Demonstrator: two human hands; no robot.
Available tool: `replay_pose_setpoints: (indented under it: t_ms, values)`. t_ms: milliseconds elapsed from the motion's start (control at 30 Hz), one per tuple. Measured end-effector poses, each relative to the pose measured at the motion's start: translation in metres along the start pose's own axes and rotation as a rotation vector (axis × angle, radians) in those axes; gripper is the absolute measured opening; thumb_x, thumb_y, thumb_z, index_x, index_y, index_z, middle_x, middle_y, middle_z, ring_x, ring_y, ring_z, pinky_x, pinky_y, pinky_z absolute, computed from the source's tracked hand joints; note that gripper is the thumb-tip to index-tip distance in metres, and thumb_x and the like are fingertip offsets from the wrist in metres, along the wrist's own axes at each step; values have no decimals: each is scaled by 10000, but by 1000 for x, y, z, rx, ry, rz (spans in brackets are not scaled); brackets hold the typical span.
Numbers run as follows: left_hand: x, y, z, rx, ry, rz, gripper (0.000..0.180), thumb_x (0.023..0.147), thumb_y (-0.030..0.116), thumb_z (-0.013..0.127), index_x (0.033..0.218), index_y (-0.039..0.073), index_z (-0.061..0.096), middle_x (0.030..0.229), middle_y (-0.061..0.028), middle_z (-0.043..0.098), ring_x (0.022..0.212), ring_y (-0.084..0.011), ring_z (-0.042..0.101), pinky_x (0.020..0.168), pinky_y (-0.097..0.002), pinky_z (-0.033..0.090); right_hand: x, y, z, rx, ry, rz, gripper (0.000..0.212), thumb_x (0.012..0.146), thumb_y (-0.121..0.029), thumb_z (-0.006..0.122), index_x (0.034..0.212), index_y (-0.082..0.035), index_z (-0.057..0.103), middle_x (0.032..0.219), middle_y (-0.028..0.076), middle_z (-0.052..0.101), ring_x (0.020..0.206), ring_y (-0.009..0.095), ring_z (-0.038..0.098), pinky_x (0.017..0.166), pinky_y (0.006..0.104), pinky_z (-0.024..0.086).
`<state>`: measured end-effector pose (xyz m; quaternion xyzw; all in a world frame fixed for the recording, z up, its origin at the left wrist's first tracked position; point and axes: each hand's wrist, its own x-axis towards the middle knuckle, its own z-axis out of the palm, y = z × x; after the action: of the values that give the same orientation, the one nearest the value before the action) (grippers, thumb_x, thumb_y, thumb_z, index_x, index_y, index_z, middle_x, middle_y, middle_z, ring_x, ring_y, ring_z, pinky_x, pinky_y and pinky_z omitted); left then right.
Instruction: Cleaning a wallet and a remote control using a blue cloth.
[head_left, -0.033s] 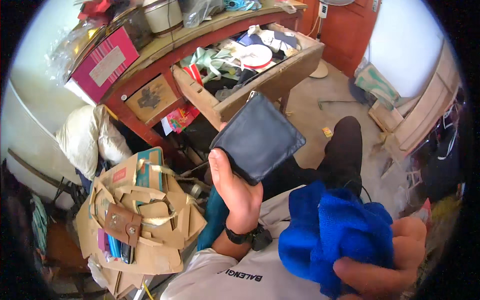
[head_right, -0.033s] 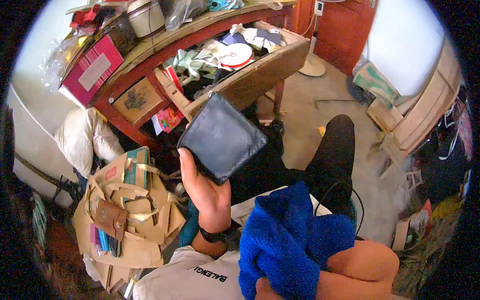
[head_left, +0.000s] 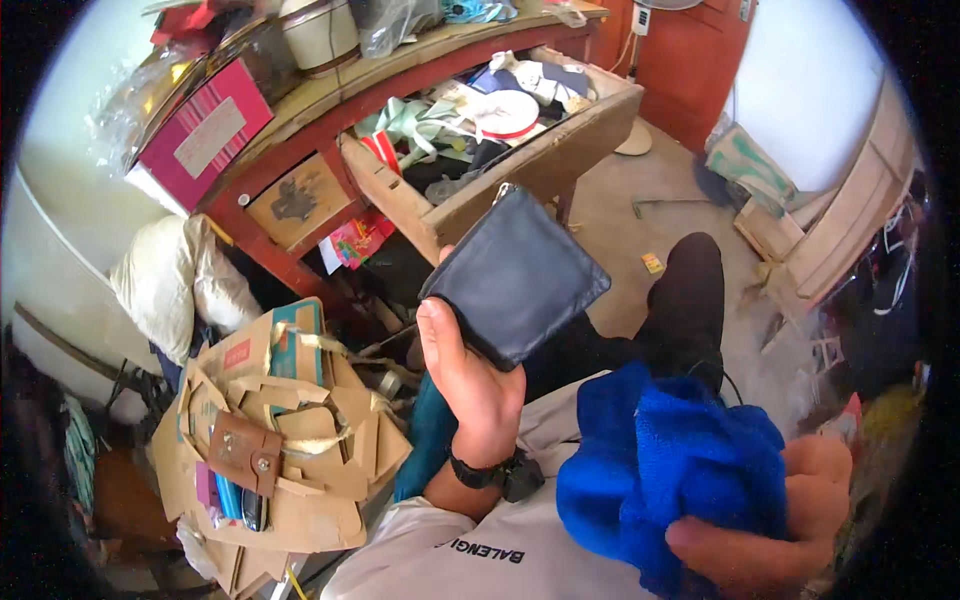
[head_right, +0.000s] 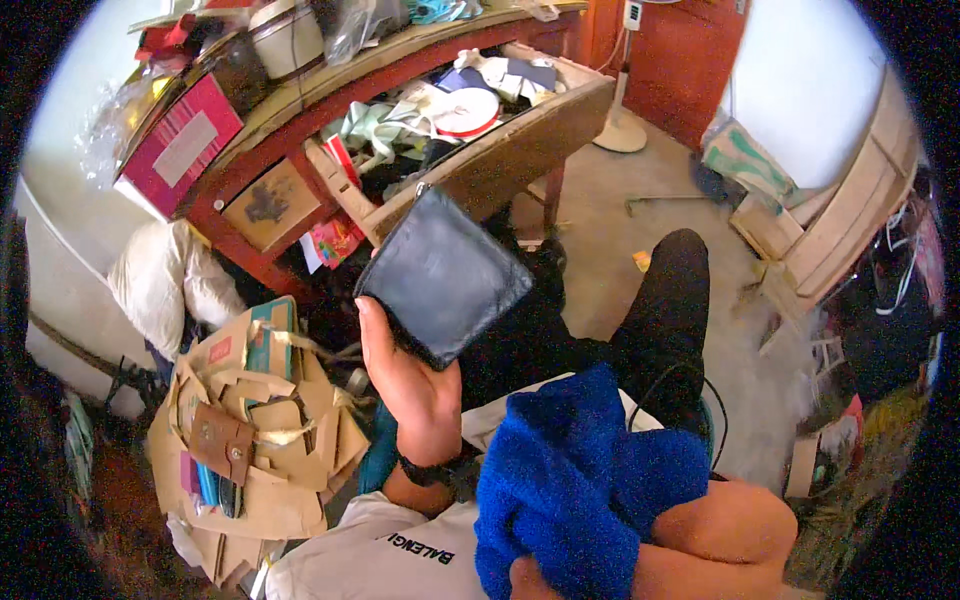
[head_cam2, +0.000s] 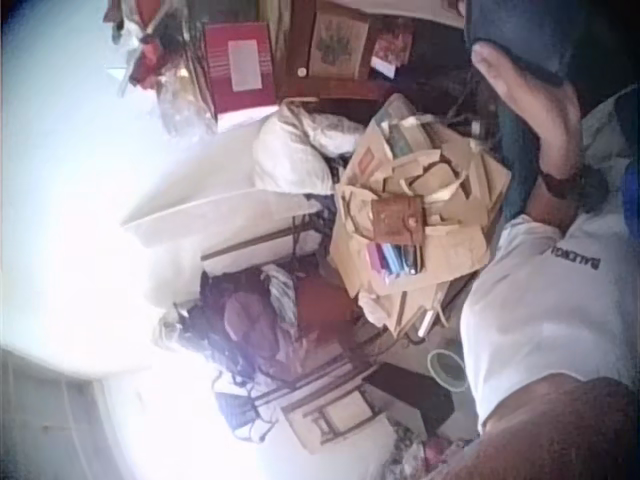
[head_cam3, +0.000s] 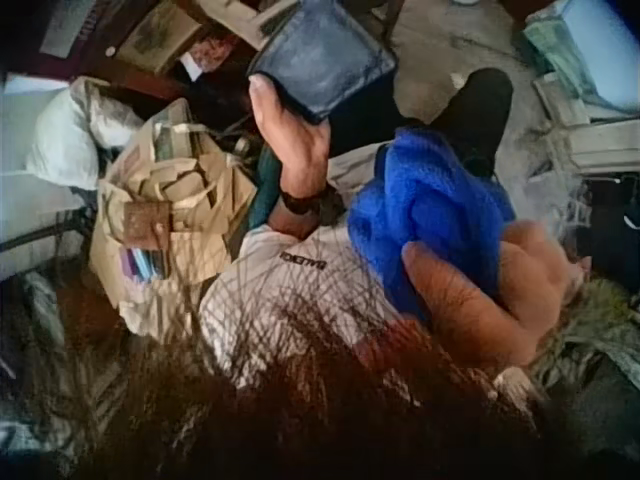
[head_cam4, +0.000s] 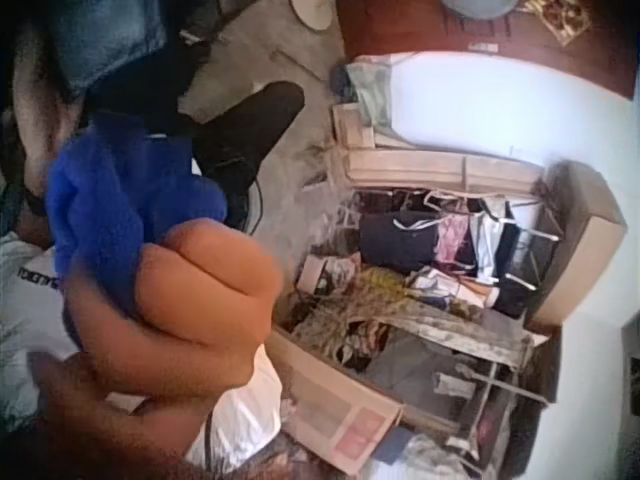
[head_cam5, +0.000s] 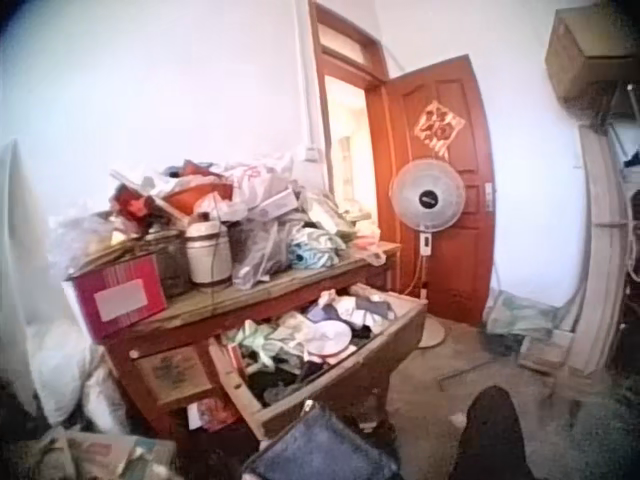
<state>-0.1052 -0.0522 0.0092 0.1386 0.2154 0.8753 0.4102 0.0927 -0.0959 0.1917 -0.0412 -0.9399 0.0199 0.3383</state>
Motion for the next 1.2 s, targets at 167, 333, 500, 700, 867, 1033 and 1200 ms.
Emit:
replay_pose_setpoints:
  t_ms: [167, 333, 500, 700, 867, 1033, 1200]
  values:
    - [-1, -15, 17, -26, -84, -98, 482, 1048, 333, 444, 1405, 10, 426, 1360, -147, 529, 1222, -261, 549, 1043, -435, 445, -17, -17, -9, -139, 31, 106, 255, 662, -248, 811, 868, -114, 741, 652, 18, 561, 492, 173, 456, 426, 283, 296]
    - [1, -24, 16, -35, -92, -143, 478, 1050, 327, 439, 1407, 9, 427, 1357, -149, 533, 1221, -263, 551, 1045, -437, 447, -23, -15, 24, -141, 411, 129, 194, 689, -270, 794, 778, -125, 699, 644, -8, 582, 518, 155, 477, 446, 296, 286]
    - [1, -32, 22, -50, -118, -195, 469, 1051, 319, 442, 1394, -1, 438, 1356, -151, 538, 1222, -262, 554, 1048, -441, 446, -25, -18, 21, -155, 494, 143, 186, 703, -277, 791, 757, -132, 688, 647, -16, 589, 521, 141, 479, 458, 295, 283]
    - [0, -36, 24, -31, -119, -186, 463, 1045, 322, 457, 1382, 5, 450, 1355, -148, 541, 1221, -257, 555, 1042, -440, 455, -24, -15, 28, -137, 586, 66, 183, 713, -283, 787, 760, -135, 690, 658, -16, 594, 522, 133, 474, 460, 294, 279]
    - [0, -38, 26, -59, -137, -199, 463, 1044, 325, 459, 1380, 6, 454, 1353, -145, 542, 1219, -253, 556, 1040, -438, 455, -23, -10, 39, -133, 689, -15, 181, 719, -290, 783, 759, -141, 690, 679, -15, 602, 526, 136, 472, 467, 296, 286]
    - [1, -34, 19, -63, -118, -170, 463, 1045, 321, 458, 1385, 7, 451, 1353, -142, 542, 1221, -255, 554, 1045, -438, 449, -20, 1, 61, -101, 927, -222, 179, 722, -298, 778, 756, -148, 689, 707, -12, 613, 531, 144, 471, 476, 301, 300]
    - [-2, -22, 20, -24, -80, -124, 472, 1046, 319, 453, 1397, 4, 441, 1352, -142, 542, 1224, -259, 552, 1046, -440, 446, -16, 9, 73, -76, 1084, -376, 177, 724, -305, 774, 755, -153, 688, 732, -10, 623, 535, 152, 470, 484, 306, 313]
